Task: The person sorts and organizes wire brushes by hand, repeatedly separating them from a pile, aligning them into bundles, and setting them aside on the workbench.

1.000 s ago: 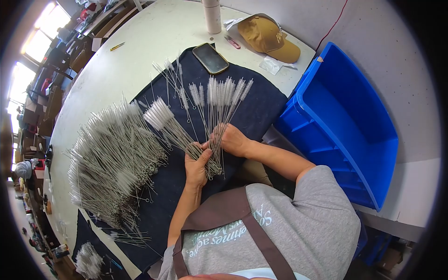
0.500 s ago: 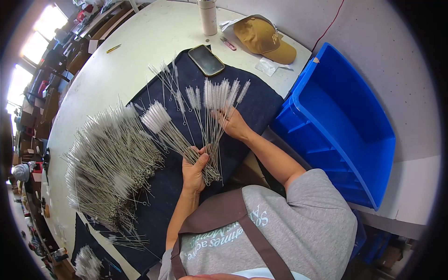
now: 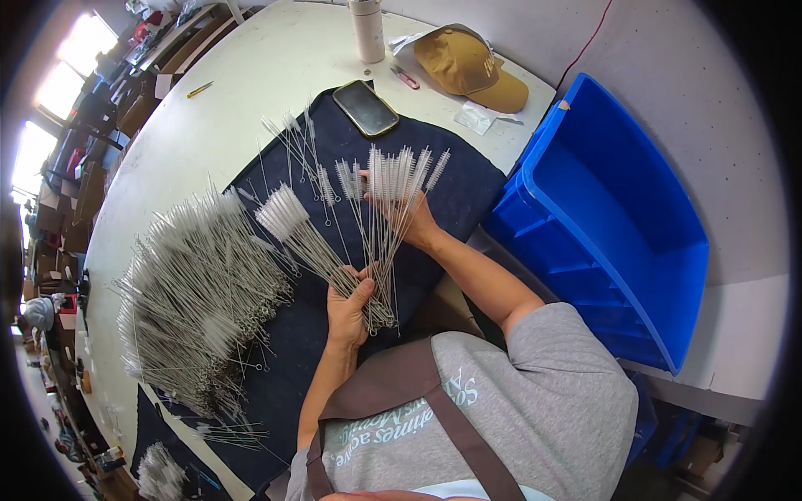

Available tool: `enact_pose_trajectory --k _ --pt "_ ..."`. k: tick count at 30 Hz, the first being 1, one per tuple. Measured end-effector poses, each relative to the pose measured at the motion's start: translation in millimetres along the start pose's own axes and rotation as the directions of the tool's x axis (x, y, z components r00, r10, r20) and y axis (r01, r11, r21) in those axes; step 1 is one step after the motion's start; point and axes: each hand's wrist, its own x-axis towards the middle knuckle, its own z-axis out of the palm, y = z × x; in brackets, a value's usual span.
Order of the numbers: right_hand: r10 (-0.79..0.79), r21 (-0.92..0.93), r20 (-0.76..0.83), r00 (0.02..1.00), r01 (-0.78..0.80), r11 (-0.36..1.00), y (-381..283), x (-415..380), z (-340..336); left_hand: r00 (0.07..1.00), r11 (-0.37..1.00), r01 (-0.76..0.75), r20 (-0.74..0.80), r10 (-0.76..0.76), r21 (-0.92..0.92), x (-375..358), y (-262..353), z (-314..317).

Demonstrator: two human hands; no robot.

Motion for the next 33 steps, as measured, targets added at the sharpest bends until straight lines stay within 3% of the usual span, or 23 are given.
enact_pose_trajectory --k 6,12,15,18,24,28,30,31,32,33 --pt "-0.1 -0.014 -0.01 0.995 0.1 0.995 10.4 -0.4 3.7 1.0 1.0 0.009 -0.012 -0.009 0.007 -0.9 0.7 0.2" --pt "0.045 0.005 0.088 0.995 -0.045 0.999 2.0 -0.5 -2.7 1.0 1.0 0.002 -0.008 -0.002 0.003 -1.5 1.5 -1.6" --pt "-0.004 -0.069 -0.003 1.0 0.003 0.998 -0.9 2.7 -3.3 1.0 1.0 0.012 0.004 -0.012 -0.006 -2.4 3.8 -1.5" --pt "0.02 0.053 -0.035 0.999 -0.018 0.998 -1.4 4.3 -3.3 1.0 1.0 -0.003 0.002 0.003 0.002 -2.2 3.3 -2.3" --pt "0.044 -0.038 0.083 0.996 -0.041 0.998 -3.4 -1.7 -9.9 1.0 1.0 0.001 -0.008 -0.001 0.017 -1.4 2.0 -2.0" --pt "0.044 -0.259 0.149 0.988 -0.004 0.966 28.2 -5.6 -1.2 1.0 1.0 0.008 0.007 -0.008 0.015 -2.8 2.6 -0.4" --pt "0.187 -0.487 0.253 0.949 -0.042 0.872 26.7 -4.4 -2.7 1.0 1.0 0.006 0.014 -0.006 0.008 -3.6 2.6 0.1" --pt "-0.078 -0.711 0.194 0.978 0.195 0.676 32.3 -13.3 4.6 1.0 1.0 -0.001 0.016 0.001 0.007 -3.9 1.7 -0.1" --pt "0.037 -0.478 0.223 0.974 0.076 0.875 33.8 -14.5 5.3 1.0 1.0 -0.009 0.018 0.008 0.005 -4.0 1.5 -0.3" --pt "0.136 -0.208 0.285 0.949 -0.077 0.975 25.5 -10.6 4.1 1.0 1.0 0.009 0.029 -0.009 -0.013 -3.4 2.7 -0.2"
